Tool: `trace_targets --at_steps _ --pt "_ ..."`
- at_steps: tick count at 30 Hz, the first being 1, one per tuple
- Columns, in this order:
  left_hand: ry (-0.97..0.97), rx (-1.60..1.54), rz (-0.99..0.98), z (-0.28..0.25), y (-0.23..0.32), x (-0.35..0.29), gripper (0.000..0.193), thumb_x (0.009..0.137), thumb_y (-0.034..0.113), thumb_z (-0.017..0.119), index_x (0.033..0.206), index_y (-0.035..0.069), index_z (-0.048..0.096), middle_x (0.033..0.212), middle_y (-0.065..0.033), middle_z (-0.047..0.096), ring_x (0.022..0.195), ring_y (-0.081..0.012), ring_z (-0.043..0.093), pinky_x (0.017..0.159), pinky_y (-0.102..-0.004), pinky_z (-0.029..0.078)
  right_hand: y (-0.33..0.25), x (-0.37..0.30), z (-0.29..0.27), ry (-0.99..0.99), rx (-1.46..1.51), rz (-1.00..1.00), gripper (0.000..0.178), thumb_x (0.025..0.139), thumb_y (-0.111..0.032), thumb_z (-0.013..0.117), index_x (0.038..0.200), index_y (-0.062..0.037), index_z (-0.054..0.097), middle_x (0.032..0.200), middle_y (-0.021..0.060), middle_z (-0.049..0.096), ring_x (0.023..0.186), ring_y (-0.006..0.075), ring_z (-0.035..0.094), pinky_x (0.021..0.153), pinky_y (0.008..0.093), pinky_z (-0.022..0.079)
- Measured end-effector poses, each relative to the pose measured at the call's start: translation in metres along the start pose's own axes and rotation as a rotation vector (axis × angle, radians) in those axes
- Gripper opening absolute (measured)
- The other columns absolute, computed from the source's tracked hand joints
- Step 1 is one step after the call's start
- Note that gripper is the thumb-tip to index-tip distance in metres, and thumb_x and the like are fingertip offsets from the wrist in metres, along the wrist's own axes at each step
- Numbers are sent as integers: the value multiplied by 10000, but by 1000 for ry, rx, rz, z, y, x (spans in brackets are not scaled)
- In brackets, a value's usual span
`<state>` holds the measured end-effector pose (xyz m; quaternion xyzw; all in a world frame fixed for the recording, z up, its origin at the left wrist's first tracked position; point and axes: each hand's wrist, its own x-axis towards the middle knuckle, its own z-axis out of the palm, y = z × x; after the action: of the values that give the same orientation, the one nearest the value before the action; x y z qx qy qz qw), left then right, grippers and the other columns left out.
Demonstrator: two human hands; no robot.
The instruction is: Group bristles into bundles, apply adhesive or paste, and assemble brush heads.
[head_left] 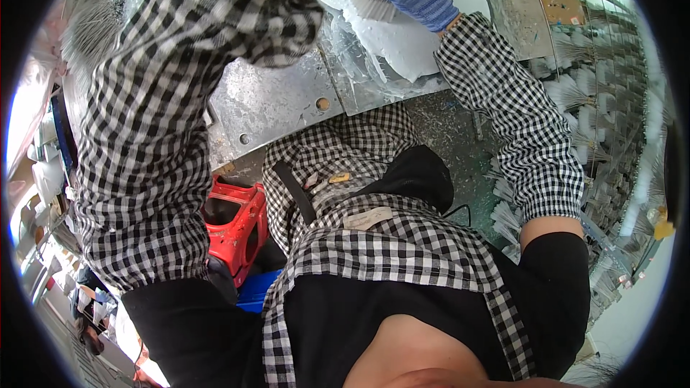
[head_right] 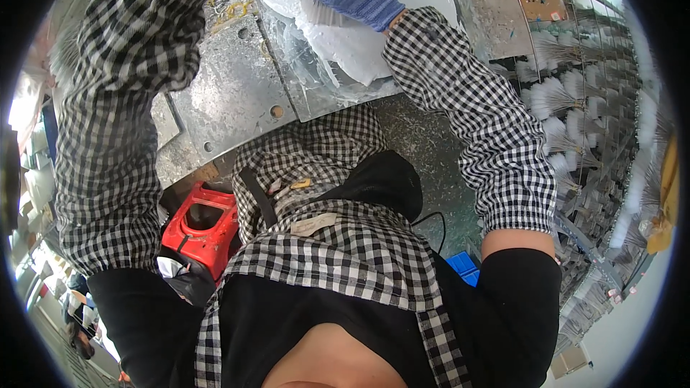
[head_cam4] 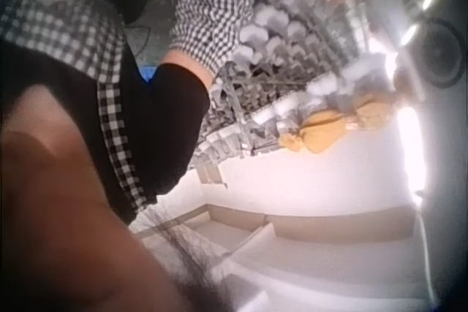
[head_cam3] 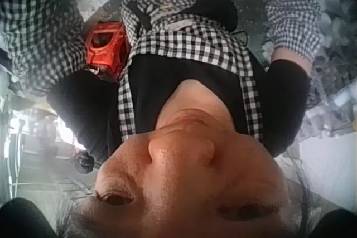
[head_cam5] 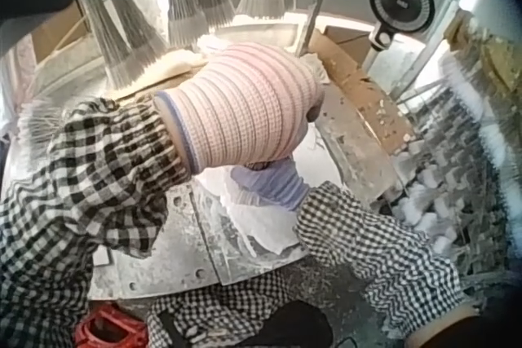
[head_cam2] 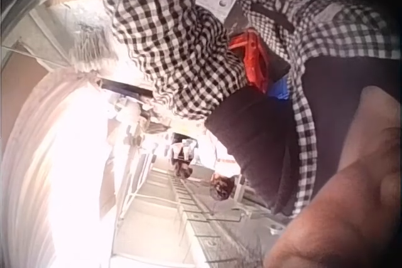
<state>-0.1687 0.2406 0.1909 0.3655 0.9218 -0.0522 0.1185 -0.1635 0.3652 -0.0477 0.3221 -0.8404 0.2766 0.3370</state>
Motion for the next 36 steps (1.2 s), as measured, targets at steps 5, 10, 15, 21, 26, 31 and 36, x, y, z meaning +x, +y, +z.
trace_targets --at_steps 5,10,15,21,26,31,36 --pt "31 -113 25 3 -2 1 270 870 218 733 1103 82 721 986 -44 738 841 -165 695 717 -345 577 4 0 2 -7 114 109 428 783 -302 724 1166 -120 667 1124 102 684 1069 312 623 904 460 493" --pt "157 64 151 5 6 -3 169 797 136 717 946 61 747 724 -105 690 638 -260 671 569 -407 546 21 -29 22 27 -407 -192 456 857 -341 703 1259 -143 617 1166 79 677 1092 295 631 921 458 494" --pt "225 116 221 7 12 -16 147 770 86 698 901 50 753 666 -146 675 605 -300 671 539 -420 542 20 -26 33 -61 -333 -110 543 936 -402 616 1397 -138 504 1296 97 610 1153 289 604 926 470 497" --pt "232 134 233 6 16 -19 154 754 74 714 899 52 758 684 -149 688 629 -297 686 554 -439 546 12 -23 29 -30 -447 -79 611 954 -402 591 1475 -135 416 1409 125 536 1247 284 544 971 460 479" --pt "-10 112 110 -9 21 -12 180 748 67 729 925 60 759 745 -142 718 669 -306 700 583 -439 563 19 -31 31 -140 -439 -116 608 949 -394 597 1474 -141 421 1424 121 531 1255 279 543 977 458 480" --pt "152 186 143 2 23 -12 172 786 88 709 952 76 757 739 -133 713 664 -306 693 587 -435 564 12 -21 25 -102 -366 -46 583 962 -389 588 1469 -149 428 1436 92 526 1276 244 532 996 448 471" --pt "251 -67 158 17 2 -11 129 765 99 713 882 68 757 692 -140 685 648 -310 677 584 -438 549 7 -16 30 -79 -305 -60 639 948 -395 617 1499 -169 386 1432 107 538 1271 266 543 1003 447 473"
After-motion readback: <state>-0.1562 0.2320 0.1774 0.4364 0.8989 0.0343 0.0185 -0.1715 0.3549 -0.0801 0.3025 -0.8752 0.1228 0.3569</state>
